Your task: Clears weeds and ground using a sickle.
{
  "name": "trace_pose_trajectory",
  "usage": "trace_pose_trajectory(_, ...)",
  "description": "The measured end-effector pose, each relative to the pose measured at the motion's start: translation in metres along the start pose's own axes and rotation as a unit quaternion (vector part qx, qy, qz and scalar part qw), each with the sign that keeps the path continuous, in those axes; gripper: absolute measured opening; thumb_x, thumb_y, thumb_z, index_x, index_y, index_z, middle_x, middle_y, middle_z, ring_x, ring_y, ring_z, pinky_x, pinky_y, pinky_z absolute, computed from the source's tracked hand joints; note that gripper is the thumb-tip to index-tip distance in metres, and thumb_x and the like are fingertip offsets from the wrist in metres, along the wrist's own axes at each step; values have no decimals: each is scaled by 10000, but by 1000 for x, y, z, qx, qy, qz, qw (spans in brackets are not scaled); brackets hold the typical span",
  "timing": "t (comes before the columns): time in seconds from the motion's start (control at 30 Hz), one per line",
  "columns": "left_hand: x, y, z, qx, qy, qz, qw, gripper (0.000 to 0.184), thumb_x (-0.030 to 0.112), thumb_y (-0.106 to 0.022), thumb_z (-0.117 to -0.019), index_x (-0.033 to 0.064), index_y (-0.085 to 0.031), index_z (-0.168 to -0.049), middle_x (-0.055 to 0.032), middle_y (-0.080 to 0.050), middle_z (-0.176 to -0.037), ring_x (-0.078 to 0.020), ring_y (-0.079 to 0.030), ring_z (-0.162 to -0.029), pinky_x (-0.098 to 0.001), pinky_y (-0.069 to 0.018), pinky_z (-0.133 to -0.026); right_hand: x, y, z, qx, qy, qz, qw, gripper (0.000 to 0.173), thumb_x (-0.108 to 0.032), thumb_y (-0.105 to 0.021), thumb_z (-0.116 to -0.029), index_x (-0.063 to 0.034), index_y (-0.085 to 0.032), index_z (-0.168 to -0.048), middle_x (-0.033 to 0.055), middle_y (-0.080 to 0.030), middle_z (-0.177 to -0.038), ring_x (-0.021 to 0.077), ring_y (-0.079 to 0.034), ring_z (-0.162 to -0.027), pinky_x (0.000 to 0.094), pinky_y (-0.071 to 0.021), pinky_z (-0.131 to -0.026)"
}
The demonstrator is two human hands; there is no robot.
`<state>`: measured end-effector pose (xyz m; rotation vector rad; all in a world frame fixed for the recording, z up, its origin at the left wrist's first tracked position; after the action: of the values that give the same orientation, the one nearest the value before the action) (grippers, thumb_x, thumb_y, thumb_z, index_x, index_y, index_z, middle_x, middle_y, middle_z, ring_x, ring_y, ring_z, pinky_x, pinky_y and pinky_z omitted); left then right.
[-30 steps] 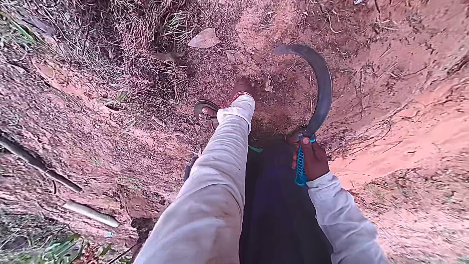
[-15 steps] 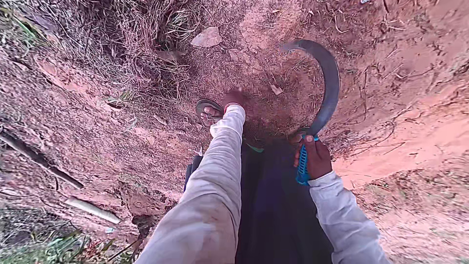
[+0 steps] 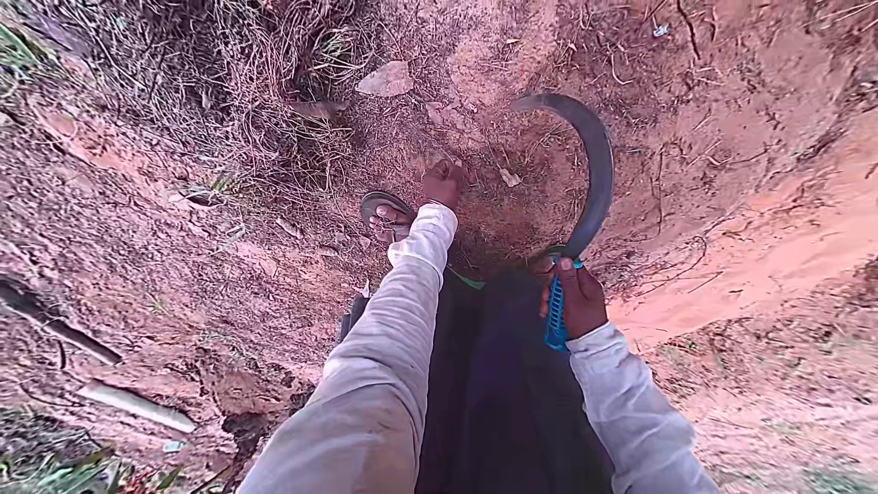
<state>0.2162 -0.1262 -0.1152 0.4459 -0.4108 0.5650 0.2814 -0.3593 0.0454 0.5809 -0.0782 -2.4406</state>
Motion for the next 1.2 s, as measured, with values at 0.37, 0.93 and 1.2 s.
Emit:
trace_pose_trajectory(0.37,11,-56,4,-58,180,-230,955,344,235,-515,-1079,-16,-682,-1245,-257,-657,-1320,-399,-598,-1301,-592,-447,-1099,-5,-3,-2,-1,-13,-9,1000,272,-195,-356,-1106,-8,-536,-1023,-66,-518,-560,42,-534,-419,211,-517,-436)
trace_pose_trajectory(0.93,126,228,7,-47,43,-222,973,349,200,-538,-1087,-46,-629,-1316,-319,-660,-1257,-489,-630,-1199,-660,-447,-1053,-167,-25,57,10,-47,370,928,480,-320,-530,-1083,92,-527,-1329,172,-648,-853,237,-648,-679,395,-556,-706)
trace_pose_trajectory(1.2,115,226,36,-80,119,-180,973,382,160,-520,-1088,-64,-556,-1396,-303,-609,-1364,-405,-627,-1241,-542,-459,-1086,-246,-22,35,-73,-89,683,722,665,-466,-499,-1067,-17,-391,-1546,278,-509,-1476,441,-514,-1358,610,-395,-1102)
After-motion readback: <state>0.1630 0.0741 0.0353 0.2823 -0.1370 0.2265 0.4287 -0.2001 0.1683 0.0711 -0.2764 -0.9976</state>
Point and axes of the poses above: each hand's wrist, its own z-axis away from the middle knuckle, its own y-axis out of the back of the hand, x = y × z, the point moved 7 cm from there along -z, towards the middle knuckle
